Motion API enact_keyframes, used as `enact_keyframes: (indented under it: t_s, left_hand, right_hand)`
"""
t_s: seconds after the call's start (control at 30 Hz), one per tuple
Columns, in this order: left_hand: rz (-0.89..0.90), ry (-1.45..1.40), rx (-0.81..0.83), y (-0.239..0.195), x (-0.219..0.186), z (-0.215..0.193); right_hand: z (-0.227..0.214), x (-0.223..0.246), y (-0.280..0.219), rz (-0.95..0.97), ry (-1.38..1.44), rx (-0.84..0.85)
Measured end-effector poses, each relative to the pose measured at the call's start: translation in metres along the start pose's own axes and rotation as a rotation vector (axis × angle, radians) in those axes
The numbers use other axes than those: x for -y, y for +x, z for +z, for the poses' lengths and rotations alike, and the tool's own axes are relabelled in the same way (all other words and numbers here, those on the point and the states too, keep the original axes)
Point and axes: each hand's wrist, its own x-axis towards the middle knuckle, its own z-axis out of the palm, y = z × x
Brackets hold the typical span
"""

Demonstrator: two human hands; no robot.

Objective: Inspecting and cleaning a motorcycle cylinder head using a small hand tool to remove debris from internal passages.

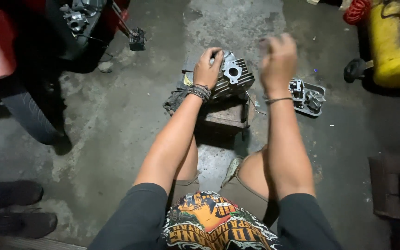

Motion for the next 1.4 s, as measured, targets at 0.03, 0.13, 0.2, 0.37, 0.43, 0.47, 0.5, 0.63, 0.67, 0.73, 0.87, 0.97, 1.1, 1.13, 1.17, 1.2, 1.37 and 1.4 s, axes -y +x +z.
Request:
enact_keyframes:
  t_s: [0.03,0.13,0.2,0.37,0.43,0.47,0.5,0.63,0.67,0.73,0.87,0.97,1.1,1.13,1.17,1.2,1.37,1.4]
  left_hand:
    - [0.001,0.002,-0.001,0.000,0.002,-0.001]
    - [0.009,0.023,0.026,0.001,0.003,0.000]
    - [-0.018,0.046,0.016,0.002,0.003,0.001]
    - [0.048,-0.078,-0.033,-0.002,0.008,0.001]
    - [0.044,-0.074,-0.031,-0.004,0.010,0.000]
    - [0.051,-0.082,-0.020,-0.004,0.011,-0.001]
    - [0.064,-0.090,-0.007,-0.002,0.009,-0.001]
    - [0.080,-0.086,0.002,-0.002,0.009,-0.003]
    - [0.079,-0.089,0.007,-0.001,0.008,-0.004]
    - [0.063,-0.093,0.017,-0.005,0.011,-0.003]
    - [0.094,-0.103,0.026,-0.001,0.014,0.000]
    - [0.083,-0.037,0.015,0.001,0.015,0.001]
    - [0.060,0.033,0.023,0.000,0.013,-0.001]
    - [0.061,0.033,0.018,0.003,0.010,-0.001]
    - [0.040,0.025,0.033,0.002,0.010,-0.002]
    - [0.019,0.017,0.048,0.000,0.010,-0.002]
    - [0.034,0.020,0.036,0.002,0.009,0.000]
    - [0.016,0.026,0.037,0.001,0.008,0.000]
  right_hand:
    - [-0.011,-0.001,0.002,0.000,0.002,-0.001]
    - [-0.026,-0.006,0.004,0.006,0.346,-0.092]
    - [-0.012,-0.009,-0.002,0.236,0.635,0.134]
    - [0.005,0.015,-0.018,0.154,0.575,0.438]
    - [0.002,0.026,-0.018,0.156,0.546,0.569]
    - [-0.004,0.033,-0.016,0.155,0.468,0.608]
    - [-0.011,0.040,-0.011,0.154,0.388,0.640]
    - [0.005,0.023,-0.010,0.164,0.509,0.674]
    - [0.005,0.021,-0.009,0.180,0.520,0.645]
    - [0.006,0.020,-0.016,0.204,0.530,0.629]
    - [0.028,0.018,-0.021,0.037,0.371,0.560]
    - [0.041,0.014,-0.022,-0.047,0.268,0.407]
    - [-0.001,0.024,0.002,0.080,0.494,-0.096]
    - [-0.005,0.014,0.005,0.074,0.496,-0.096]
    - [-0.008,0.006,0.003,0.163,0.583,-0.113]
    - [-0.011,-0.003,0.001,0.252,0.670,-0.130]
    - [-0.018,0.000,-0.004,0.353,0.716,0.391]
    - [-0.025,0.012,-0.003,0.411,0.652,0.617]
